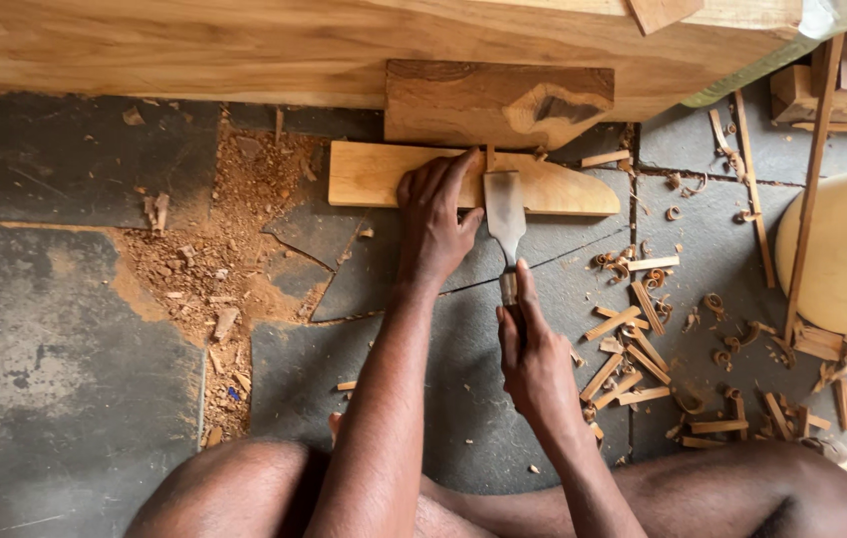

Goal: The person sits on the floor and uses a chisel to carve a small piece of wood held against a larger wooden block. They repeatedly strike the chisel to remove wood shavings, occasionally pausing to clear debris from the work area.

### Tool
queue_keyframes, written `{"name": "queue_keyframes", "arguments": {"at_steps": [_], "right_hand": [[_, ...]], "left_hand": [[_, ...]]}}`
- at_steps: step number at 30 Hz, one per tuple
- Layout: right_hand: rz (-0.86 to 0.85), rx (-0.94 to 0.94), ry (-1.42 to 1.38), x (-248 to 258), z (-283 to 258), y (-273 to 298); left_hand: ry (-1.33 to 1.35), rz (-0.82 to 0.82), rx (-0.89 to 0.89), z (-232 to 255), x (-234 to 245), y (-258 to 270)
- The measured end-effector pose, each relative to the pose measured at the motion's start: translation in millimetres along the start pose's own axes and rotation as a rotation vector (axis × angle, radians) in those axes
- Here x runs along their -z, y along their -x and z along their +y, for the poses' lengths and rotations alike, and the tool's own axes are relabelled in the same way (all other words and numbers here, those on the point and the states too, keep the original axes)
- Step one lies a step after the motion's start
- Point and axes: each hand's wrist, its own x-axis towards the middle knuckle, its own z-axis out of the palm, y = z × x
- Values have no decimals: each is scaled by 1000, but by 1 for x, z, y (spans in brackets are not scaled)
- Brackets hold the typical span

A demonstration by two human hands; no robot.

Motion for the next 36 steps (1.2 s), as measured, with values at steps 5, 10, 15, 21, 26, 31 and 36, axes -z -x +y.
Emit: {"name": "queue_keyframes", "arguments": {"at_steps": [5, 10, 15, 21, 26, 31, 36], "right_hand": [[-119, -325, -29, -4, -16, -26], [-85, -331, -84, -16, -19, -32], [-121, -480, -119, -12, -25, -29], [-193, -557, -14, 9, -29, -7], [-91, -347, -79, 1, -19, 3], [-63, -254, -79, -1, -17, -1], [-161, -475, -36, -1, -25, -24]], "left_hand": [[3, -14, 11, 1, 1, 3], [15, -6, 16, 8, 8, 1], [22, -23, 23, 11, 15, 5], [3, 4, 1, 9, 9, 1], [-4, -4, 2, 0, 4, 7], [-34, 1, -12, -3, -3, 4], [-20, 5, -17, -4, -6, 2]]}}
